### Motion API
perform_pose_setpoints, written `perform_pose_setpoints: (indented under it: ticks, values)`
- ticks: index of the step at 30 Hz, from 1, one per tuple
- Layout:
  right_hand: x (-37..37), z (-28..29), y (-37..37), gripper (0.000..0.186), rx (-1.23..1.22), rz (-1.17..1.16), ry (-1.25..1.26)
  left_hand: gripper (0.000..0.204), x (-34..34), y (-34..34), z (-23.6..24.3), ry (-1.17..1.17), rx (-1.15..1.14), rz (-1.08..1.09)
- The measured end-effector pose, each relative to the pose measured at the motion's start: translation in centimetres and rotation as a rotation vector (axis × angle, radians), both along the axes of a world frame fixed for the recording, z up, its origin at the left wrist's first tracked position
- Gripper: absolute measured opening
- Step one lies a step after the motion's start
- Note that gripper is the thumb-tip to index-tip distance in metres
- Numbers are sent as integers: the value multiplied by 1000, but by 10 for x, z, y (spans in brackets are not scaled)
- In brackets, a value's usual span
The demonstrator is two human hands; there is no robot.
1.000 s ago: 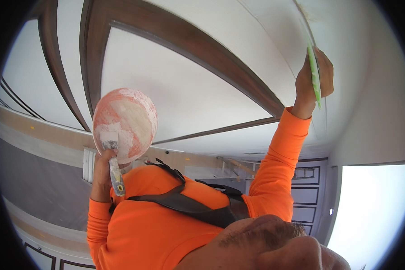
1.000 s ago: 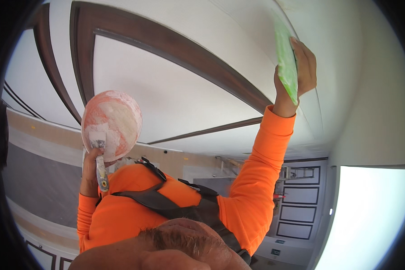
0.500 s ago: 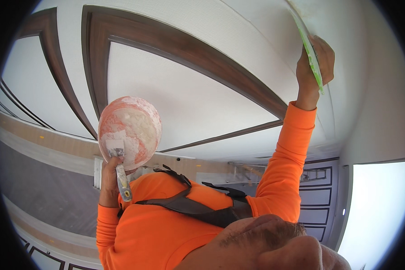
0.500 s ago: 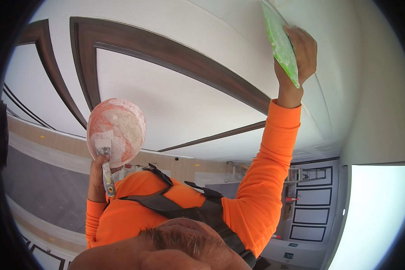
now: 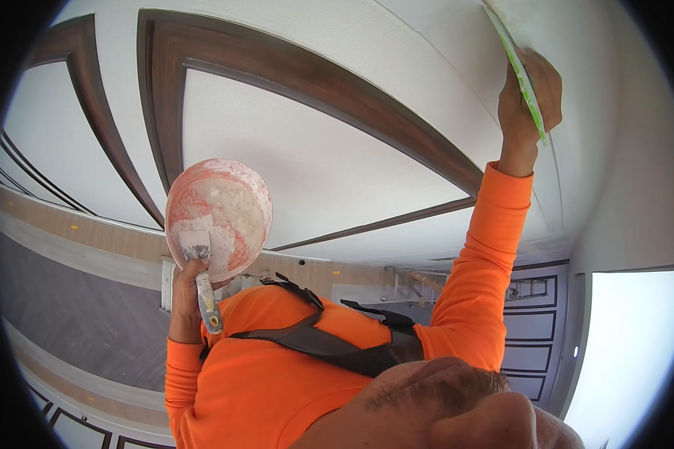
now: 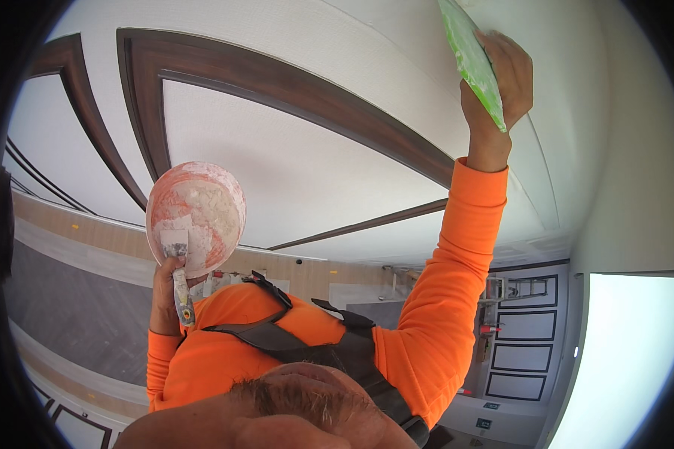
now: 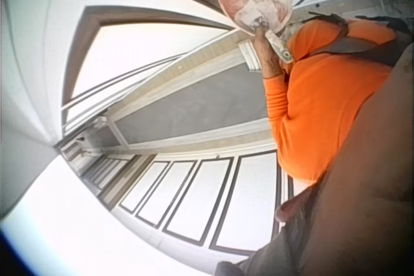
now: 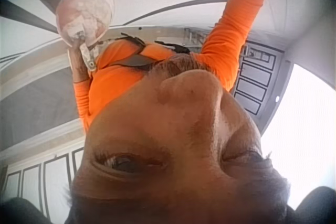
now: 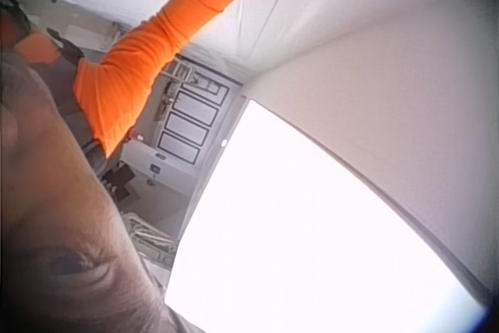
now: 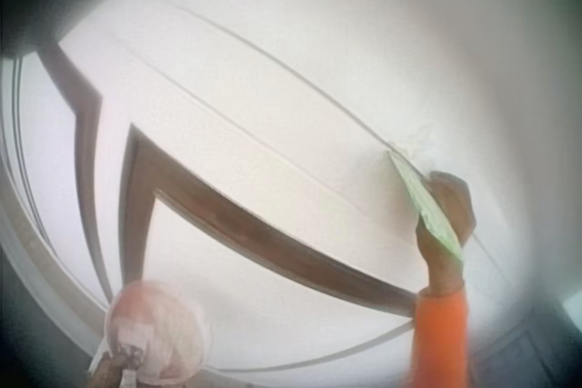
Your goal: The person applies plaster to a ceiling using a green trowel and a small container. They repeatedly scoop plaster and smooth it onto the ceiling surface in a repetitive motion.
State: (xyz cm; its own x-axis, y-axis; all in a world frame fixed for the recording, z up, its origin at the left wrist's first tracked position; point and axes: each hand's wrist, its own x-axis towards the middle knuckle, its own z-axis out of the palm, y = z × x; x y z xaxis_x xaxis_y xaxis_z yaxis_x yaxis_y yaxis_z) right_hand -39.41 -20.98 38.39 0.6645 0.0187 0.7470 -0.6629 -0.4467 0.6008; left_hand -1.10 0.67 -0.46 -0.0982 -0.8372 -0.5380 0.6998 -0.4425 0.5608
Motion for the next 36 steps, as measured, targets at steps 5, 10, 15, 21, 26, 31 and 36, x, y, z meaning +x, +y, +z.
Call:
perform_pose_setpoints:
  ticks: [5,10,15,21,26,31,36]
  values:
    - [-1,1,-1,44,9,-7,4,64,-2,0,5,-13,1,11]
    - [1,0,-1,43,13,19,-16,63,-2,0,7,-12,-7,3]
    - [1,1,-3,42,2,17,-21,63,-2,0,9,-13,-19,0]
    - [8,-1,-6,40,-22,11,-40,62,-2,0,8,-9,-16,7]
    - [13,0,-6,23,-85,9,-33,62,-3,0,11,-44,-18,15]
    - [12,1,-6,37,-20,23,-26,64,-2,0,14,-41,-2,12]
    - [15,0,-10,37,-46,27,-28,65,-1,0,10,-28,-25,8]
